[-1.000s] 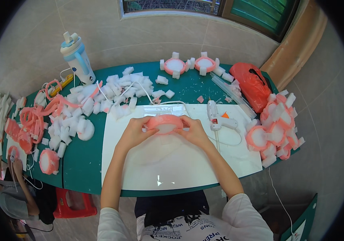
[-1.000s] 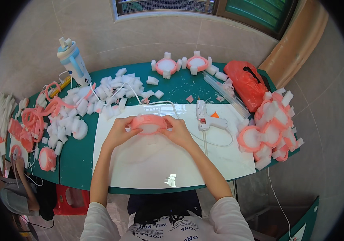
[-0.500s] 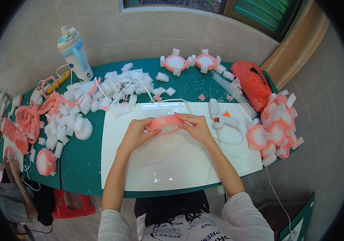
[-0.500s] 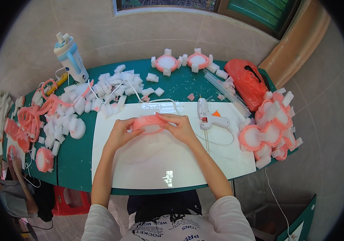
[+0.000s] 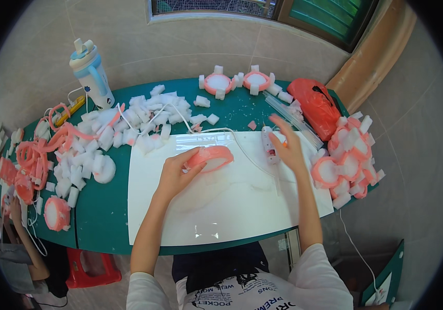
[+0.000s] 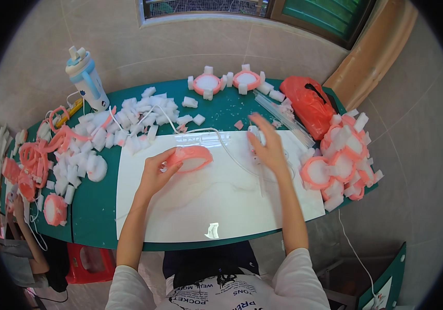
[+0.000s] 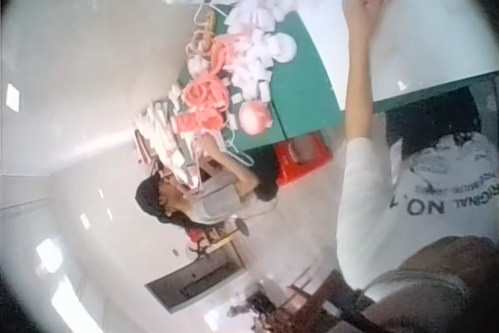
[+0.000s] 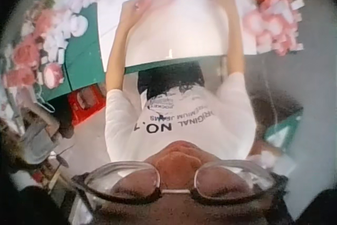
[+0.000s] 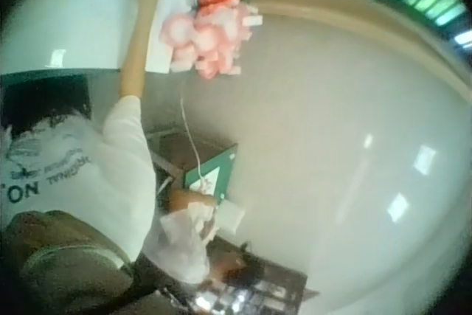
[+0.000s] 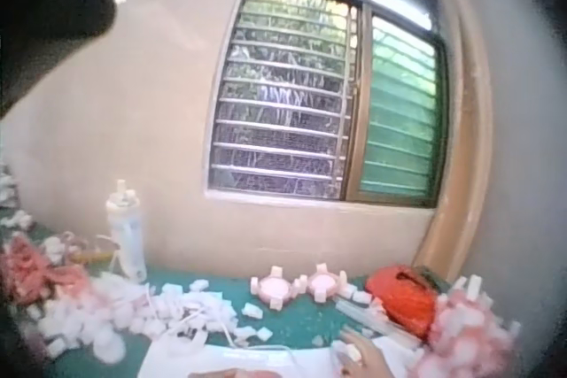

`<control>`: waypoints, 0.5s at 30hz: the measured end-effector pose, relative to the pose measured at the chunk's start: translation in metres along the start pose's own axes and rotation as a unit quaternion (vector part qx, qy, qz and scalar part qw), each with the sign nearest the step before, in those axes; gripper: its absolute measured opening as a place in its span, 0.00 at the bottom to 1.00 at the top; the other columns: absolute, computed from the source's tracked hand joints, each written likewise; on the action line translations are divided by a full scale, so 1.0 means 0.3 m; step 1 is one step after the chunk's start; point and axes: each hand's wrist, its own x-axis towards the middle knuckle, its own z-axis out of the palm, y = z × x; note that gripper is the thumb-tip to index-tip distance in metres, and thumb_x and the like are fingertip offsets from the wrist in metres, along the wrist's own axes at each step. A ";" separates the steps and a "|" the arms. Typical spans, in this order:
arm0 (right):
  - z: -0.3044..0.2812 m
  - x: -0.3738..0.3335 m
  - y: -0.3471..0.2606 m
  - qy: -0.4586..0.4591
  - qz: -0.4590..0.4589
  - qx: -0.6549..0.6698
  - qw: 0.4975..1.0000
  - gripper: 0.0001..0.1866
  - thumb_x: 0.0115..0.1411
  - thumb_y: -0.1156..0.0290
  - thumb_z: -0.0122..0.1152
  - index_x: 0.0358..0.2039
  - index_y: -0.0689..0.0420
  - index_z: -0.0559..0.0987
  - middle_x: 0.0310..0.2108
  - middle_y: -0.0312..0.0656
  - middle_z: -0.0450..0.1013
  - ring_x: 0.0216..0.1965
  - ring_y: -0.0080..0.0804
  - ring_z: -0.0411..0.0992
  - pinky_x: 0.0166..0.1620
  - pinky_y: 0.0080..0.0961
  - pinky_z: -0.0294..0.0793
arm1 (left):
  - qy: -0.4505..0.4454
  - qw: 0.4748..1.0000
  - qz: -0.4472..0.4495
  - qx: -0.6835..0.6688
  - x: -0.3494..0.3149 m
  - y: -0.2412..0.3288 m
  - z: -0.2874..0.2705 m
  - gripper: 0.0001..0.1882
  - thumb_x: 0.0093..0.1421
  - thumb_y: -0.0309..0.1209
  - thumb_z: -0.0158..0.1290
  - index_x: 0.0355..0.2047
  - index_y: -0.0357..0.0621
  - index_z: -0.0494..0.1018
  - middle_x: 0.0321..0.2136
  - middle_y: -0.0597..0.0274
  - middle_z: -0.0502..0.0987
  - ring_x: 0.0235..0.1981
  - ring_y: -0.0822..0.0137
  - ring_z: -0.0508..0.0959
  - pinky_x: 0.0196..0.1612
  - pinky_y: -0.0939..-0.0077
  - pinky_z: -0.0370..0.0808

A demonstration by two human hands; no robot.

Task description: Assembling circular foam decorations using a hot glue gun to attach pink and white foam pieces.

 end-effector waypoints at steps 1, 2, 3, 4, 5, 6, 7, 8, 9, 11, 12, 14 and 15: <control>-0.051 -0.006 0.035 0.011 -0.031 -0.103 0.994 0.27 0.46 0.75 0.57 0.49 0.57 0.66 0.51 0.47 0.63 0.50 0.43 0.63 0.48 0.28 0.64 | 0.004 1.000 0.001 -0.004 0.001 0.004 0.003 0.20 0.47 0.34 0.57 0.41 0.40 0.72 0.33 0.52 0.76 0.25 0.62 0.75 0.29 0.78 0.71; -0.089 -0.035 0.102 0.009 -0.035 -0.109 0.993 0.27 0.46 0.75 0.57 0.49 0.57 0.66 0.51 0.47 0.63 0.50 0.43 0.63 0.48 0.28 0.64 | -0.004 1.000 -0.012 -0.006 0.005 0.008 0.007 0.21 0.47 0.34 0.57 0.42 0.40 0.72 0.32 0.52 0.76 0.24 0.62 0.75 0.29 0.78 0.71; -0.109 -0.084 0.192 -0.043 0.019 -0.222 0.974 0.29 0.44 0.75 0.57 0.50 0.57 0.65 0.49 0.49 0.63 0.49 0.46 0.63 0.46 0.30 0.65 | -0.013 1.000 -0.023 -0.009 0.010 0.011 0.013 0.21 0.47 0.35 0.58 0.42 0.41 0.72 0.31 0.52 0.76 0.23 0.63 0.75 0.29 0.79 0.71; -0.113 -0.113 0.244 -0.094 0.071 -0.329 0.937 0.30 0.43 0.75 0.58 0.51 0.57 0.64 0.47 0.52 0.64 0.48 0.49 0.62 0.45 0.32 0.66 | -0.009 1.000 -0.022 -0.013 0.013 0.005 0.014 0.21 0.47 0.35 0.58 0.42 0.41 0.72 0.31 0.52 0.76 0.23 0.63 0.75 0.29 0.79 0.71; -0.113 -0.123 0.255 -0.095 0.068 -0.334 0.935 0.30 0.43 0.75 0.58 0.51 0.57 0.64 0.47 0.52 0.64 0.48 0.49 0.62 0.45 0.32 0.66 | -0.014 1.000 -0.014 -0.014 0.016 -0.008 0.017 0.22 0.47 0.35 0.58 0.43 0.42 0.71 0.31 0.52 0.76 0.23 0.63 0.75 0.29 0.78 0.70; -0.105 -0.133 0.249 -0.134 0.118 -0.320 0.930 0.30 0.42 0.76 0.58 0.49 0.57 0.65 0.44 0.53 0.65 0.45 0.49 0.63 0.43 0.35 0.67 | -0.018 1.000 -0.008 -0.012 0.008 -0.014 0.012 0.22 0.46 0.35 0.58 0.43 0.43 0.71 0.31 0.52 0.76 0.23 0.63 0.75 0.29 0.78 0.70; -0.102 -0.138 0.246 -0.173 0.168 -0.305 0.921 0.30 0.41 0.77 0.58 0.48 0.57 0.65 0.40 0.53 0.66 0.43 0.49 0.64 0.41 0.37 0.67 | -0.014 1.000 -0.010 -0.013 0.005 -0.014 0.006 0.22 0.46 0.35 0.58 0.43 0.43 0.71 0.31 0.52 0.76 0.23 0.63 0.75 0.29 0.78 0.70; -0.094 -0.139 0.245 -0.175 0.165 -0.306 0.921 0.30 0.41 0.77 0.58 0.48 0.57 0.65 0.40 0.53 0.66 0.43 0.49 0.64 0.41 0.37 0.67 | -0.011 1.000 -0.005 -0.028 0.006 -0.012 0.001 0.22 0.47 0.36 0.58 0.43 0.45 0.71 0.31 0.52 0.76 0.23 0.63 0.75 0.29 0.78 0.70; -0.077 -0.140 0.228 -0.141 0.133 -0.330 0.924 0.30 0.39 0.76 0.58 0.48 0.57 0.66 0.38 0.53 0.66 0.41 0.49 0.65 0.41 0.38 0.66 | -0.011 0.999 0.001 -0.042 0.008 -0.010 -0.002 0.22 0.47 0.36 0.58 0.44 0.46 0.71 0.32 0.52 0.76 0.23 0.63 0.75 0.29 0.78 0.70; -0.055 -0.141 0.210 -0.106 0.099 -0.353 0.924 0.30 0.38 0.76 0.58 0.47 0.57 0.66 0.36 0.53 0.67 0.39 0.49 0.65 0.42 0.39 0.65 | -0.012 0.999 -0.002 -0.036 0.009 -0.004 0.000 0.22 0.48 0.34 0.57 0.44 0.44 0.70 0.32 0.52 0.76 0.25 0.65 0.75 0.29 0.79 0.70; -0.048 -0.136 0.210 -0.078 0.063 -0.385 0.917 0.30 0.38 0.76 0.59 0.47 0.57 0.66 0.33 0.51 0.68 0.36 0.48 0.66 0.39 0.39 0.66 | -0.014 0.999 -0.002 -0.029 0.009 -0.001 0.001 0.22 0.48 0.31 0.56 0.45 0.42 0.70 0.32 0.52 0.76 0.26 0.67 0.75 0.29 0.80 0.70; -0.041 -0.127 0.199 -0.049 0.026 -0.418 0.907 0.30 0.38 0.75 0.59 0.47 0.56 0.66 0.30 0.50 0.69 0.33 0.48 0.67 0.37 0.40 0.67 | -0.015 1.000 0.011 -0.015 0.007 -0.004 0.003 0.22 0.49 0.32 0.55 0.46 0.43 0.69 0.32 0.52 0.76 0.26 0.67 0.75 0.29 0.80 0.70; -0.040 -0.121 0.191 -0.075 0.018 -0.411 0.908 0.26 0.38 0.75 0.59 0.43 0.56 0.69 0.27 0.49 0.70 0.31 0.47 0.68 0.35 0.40 0.67 | -0.015 1.000 0.024 -0.001 0.006 -0.005 0.005 0.21 0.50 0.32 0.54 0.46 0.43 0.69 0.32 0.53 0.76 0.26 0.66 0.75 0.29 0.79 0.70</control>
